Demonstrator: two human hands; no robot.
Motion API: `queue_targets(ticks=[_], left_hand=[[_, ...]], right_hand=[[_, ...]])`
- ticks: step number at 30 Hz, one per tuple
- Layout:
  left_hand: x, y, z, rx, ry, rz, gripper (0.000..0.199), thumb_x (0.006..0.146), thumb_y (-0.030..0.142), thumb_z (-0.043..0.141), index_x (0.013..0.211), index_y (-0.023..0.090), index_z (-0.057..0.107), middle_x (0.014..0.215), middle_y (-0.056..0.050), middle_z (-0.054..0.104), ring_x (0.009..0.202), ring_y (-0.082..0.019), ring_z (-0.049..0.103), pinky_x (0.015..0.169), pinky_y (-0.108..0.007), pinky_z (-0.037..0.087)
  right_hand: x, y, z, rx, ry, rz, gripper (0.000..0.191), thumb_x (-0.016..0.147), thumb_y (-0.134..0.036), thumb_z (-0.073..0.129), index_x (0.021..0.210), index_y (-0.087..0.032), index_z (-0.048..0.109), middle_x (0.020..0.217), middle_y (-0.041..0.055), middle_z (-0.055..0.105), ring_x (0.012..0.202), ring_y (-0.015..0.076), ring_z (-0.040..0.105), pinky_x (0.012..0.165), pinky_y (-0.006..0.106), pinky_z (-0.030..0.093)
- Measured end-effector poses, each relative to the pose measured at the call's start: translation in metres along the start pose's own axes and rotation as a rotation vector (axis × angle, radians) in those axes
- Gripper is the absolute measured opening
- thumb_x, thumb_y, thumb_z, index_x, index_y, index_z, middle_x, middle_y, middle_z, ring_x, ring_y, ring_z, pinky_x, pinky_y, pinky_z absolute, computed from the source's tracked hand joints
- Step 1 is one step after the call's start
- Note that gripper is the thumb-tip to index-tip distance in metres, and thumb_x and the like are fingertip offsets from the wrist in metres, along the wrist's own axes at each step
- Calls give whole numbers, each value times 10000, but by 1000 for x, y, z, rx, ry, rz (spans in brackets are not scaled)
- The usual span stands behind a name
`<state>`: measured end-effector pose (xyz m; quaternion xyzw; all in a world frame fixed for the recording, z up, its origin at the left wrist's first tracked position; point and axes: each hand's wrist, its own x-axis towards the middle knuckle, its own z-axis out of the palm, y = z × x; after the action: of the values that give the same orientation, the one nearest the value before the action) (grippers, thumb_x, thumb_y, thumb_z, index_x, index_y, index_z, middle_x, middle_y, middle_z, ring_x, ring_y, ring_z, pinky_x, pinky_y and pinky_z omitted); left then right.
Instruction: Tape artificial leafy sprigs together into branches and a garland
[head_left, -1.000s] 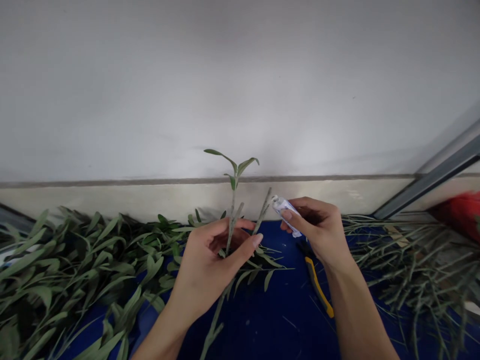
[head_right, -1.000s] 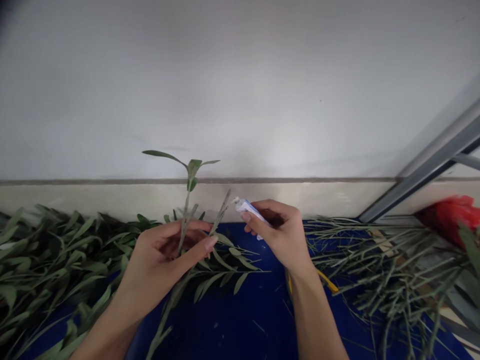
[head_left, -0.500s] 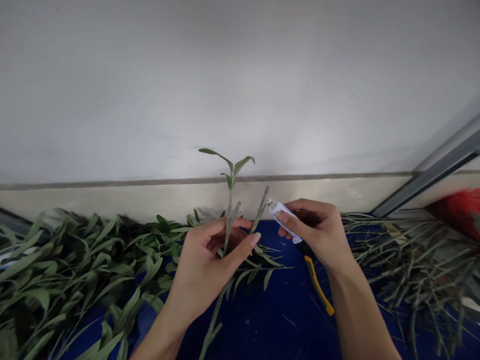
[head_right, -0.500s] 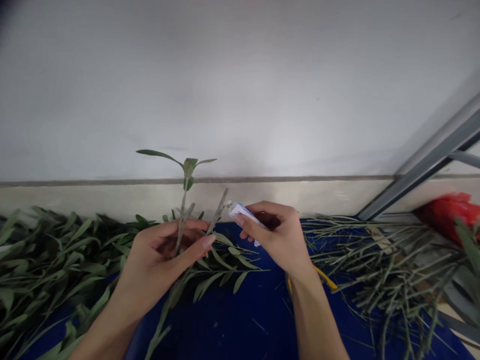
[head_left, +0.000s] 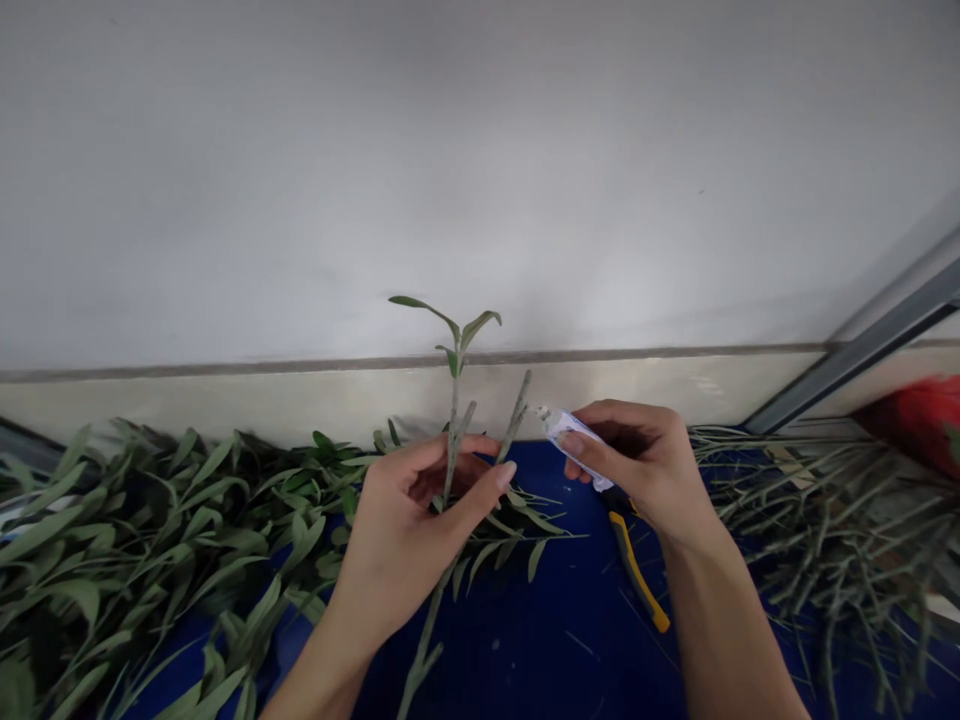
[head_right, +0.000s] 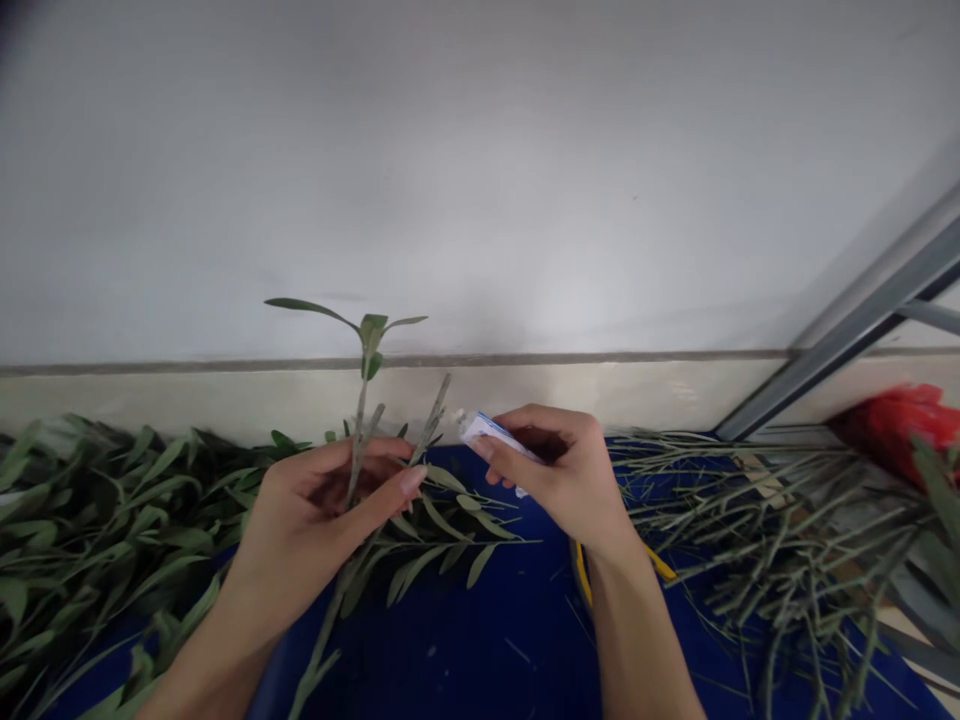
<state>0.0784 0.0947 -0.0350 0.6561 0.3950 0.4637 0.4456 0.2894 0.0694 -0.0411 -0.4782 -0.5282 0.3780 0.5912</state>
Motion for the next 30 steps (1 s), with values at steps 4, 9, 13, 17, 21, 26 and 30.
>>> queue_targets(ticks=[4,9,13,17,21,26,30], left_hand=[[0,3,1,-3,-15,14,102,796,243,822,883,206,782,640,20,694,576,-101,627,569,-161,535],[0,0,1,4,-22,25,104,806,248,815,896,208,780,645,22,691,577,-103,618,568,-167,530],[0,0,0,4,-27,6,104,807,255,817,898,217,781,670,21,697,599,-108,625,571,-170,530],[0,2,0,1,-27,-4,91,807,261,814,881,221,779,666,19,698,589,-111,622,560,-176,530],[0,2,0,9,-30,0,97,807,264,818,888,223,785,668,15,701,595,-115,627,562,-182,529],[0,0,-1,23,-26,-1,103,807,274,824,895,233,790,661,20,700,584,-107,621,556,-173,520],[0,0,-1,14,-10,8,100,800,268,830,886,236,792,651,26,694,580,-100,620,558,-162,523]], right_hand=[[1,1,-1,14,34,-5,113,818,-305,827,809,-199,788,597,16,698,481,118,594,468,247,470],[1,0,4,-18,26,6,132,818,-311,823,812,-186,781,590,18,696,491,121,609,471,240,478],[1,-1,6,-12,16,4,135,819,-310,822,815,-181,780,590,15,695,492,116,612,474,232,484],[1,-1,6,-9,8,3,133,820,-313,822,817,-187,782,597,12,699,496,113,611,481,232,488],[1,0,5,-12,-6,-2,121,826,-305,815,833,-188,787,603,10,702,500,111,609,485,234,490],[3,4,3,-60,-12,-4,149,814,-326,827,840,-184,790,610,13,704,526,110,605,505,231,472],[3,5,0,-96,9,4,150,816,-334,821,844,-189,795,604,13,705,521,113,600,501,237,466]])
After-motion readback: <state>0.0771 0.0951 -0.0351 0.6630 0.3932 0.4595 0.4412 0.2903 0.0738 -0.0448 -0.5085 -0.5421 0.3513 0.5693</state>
